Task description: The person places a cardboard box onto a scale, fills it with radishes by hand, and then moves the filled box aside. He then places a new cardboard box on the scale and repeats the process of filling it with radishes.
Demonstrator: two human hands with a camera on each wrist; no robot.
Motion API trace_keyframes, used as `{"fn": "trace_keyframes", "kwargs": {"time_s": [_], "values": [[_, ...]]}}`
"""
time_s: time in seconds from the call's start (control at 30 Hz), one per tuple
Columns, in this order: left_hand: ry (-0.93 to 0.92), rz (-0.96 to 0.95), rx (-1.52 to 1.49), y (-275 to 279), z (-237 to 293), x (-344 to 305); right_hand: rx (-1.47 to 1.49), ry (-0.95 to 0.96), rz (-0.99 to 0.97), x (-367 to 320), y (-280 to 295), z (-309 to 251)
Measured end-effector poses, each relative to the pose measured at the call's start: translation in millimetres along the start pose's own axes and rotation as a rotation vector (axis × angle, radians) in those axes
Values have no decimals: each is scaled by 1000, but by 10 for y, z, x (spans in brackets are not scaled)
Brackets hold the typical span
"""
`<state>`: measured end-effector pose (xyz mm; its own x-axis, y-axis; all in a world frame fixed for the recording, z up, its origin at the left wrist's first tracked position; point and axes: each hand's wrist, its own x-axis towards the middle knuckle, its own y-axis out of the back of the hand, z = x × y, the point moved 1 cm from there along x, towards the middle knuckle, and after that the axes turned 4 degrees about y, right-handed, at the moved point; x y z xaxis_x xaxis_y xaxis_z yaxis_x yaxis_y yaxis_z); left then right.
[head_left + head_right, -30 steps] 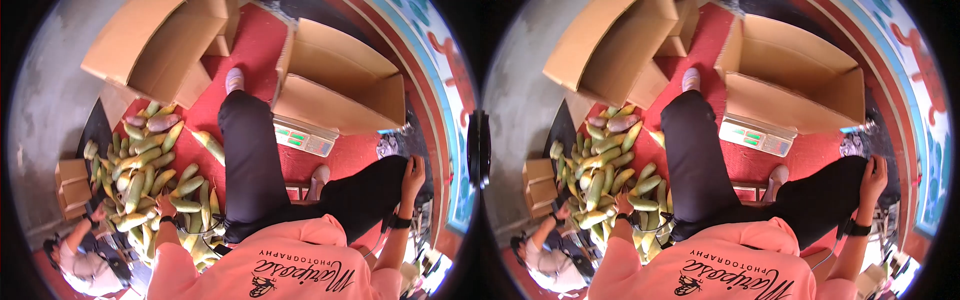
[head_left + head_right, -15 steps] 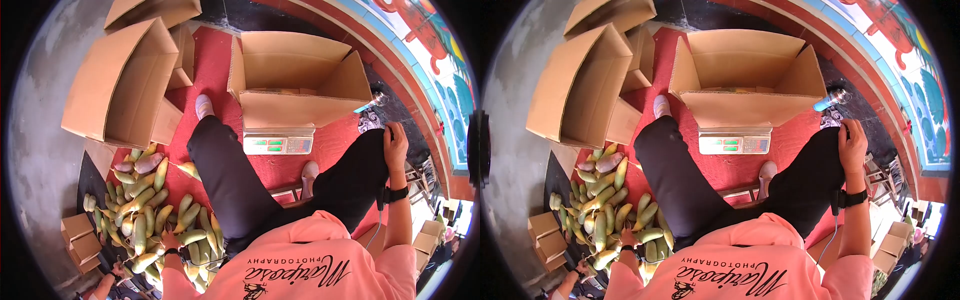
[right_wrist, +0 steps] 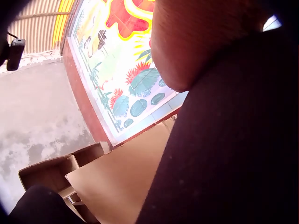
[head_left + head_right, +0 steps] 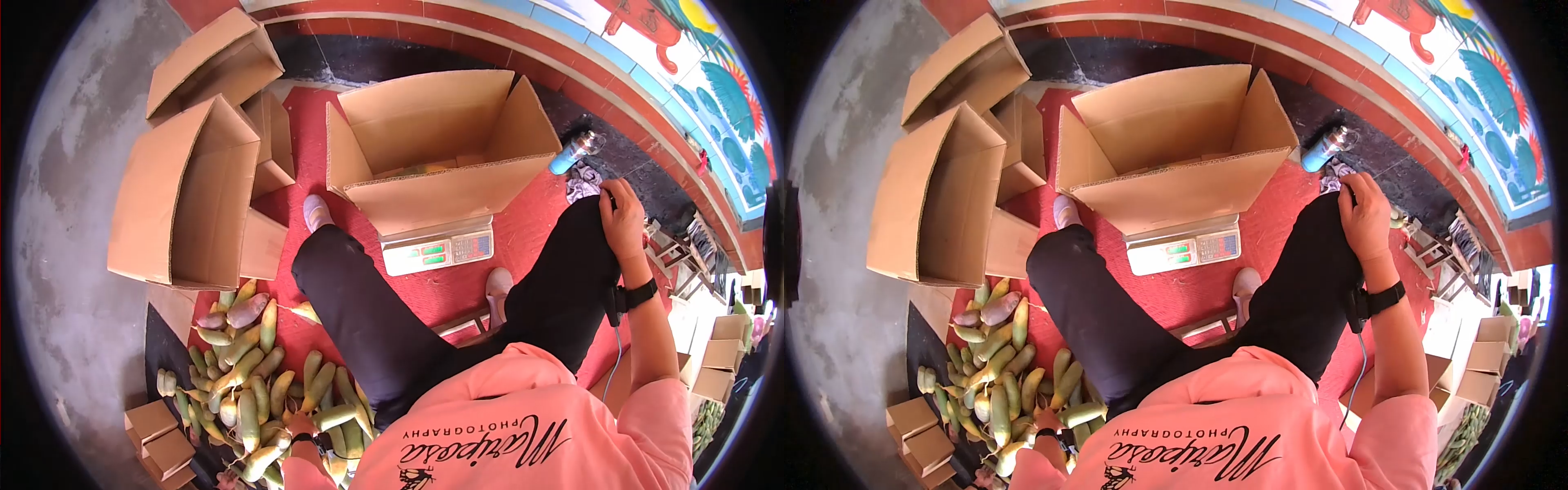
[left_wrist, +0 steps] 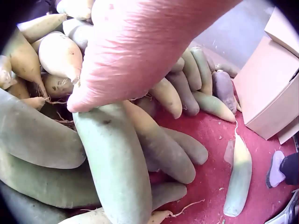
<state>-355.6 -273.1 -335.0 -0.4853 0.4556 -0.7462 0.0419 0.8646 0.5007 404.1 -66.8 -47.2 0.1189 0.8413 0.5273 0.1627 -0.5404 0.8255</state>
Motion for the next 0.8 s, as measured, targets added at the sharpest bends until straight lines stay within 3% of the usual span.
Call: {"fn": "trace_keyframes", "kwargs": {"time_s": [0.07, 0.13, 0.2, 0.27, 0.33, 0.4, 0.47, 0.53, 0.6, 0.67, 0.73, 0.8], "values": [[-32, 11, 133, 136, 38, -139, -4, -27, -11, -33, 17, 2], [-216, -5, 355, 282, 108, -267, 1, -18, 4, -37, 30, -34], [-289, 80, 148, 227, 127, -344, 8, -16, 26, -33, 36, -86], [-100, -27, -124, 331, 323, -592, 21, -25, 14, -6, 27, -144], [-51, 20, -257, 349, 425, -630, 37, -9, 34, 20, -12, -157], [-62, 110, -280, 591, 511, -930, 54, 18, 49, 56, -44, -176], [86, 318, -468, 879, 567, -1194, 58, 23, 31, 94, -69, -192], [88, 368, -605, 1158, 513, -1370, 81, 25, 49, 111, -101, -175], [-175, 713, -968, 1508, 465, -1601, 96, 15, 33, 125, -107, -183], [-192, 889, -1112, 2264, 682, -2221, 104, 3, 32, 128, -116, -169], [-453, 1063, -1170, 2703, 629, -2238, 109, -12, 28, 124, -118, -157], [-590, 1042, -1173, 3351, 803, -2489, 167, -26, 43, 132, -117, -156]]}}
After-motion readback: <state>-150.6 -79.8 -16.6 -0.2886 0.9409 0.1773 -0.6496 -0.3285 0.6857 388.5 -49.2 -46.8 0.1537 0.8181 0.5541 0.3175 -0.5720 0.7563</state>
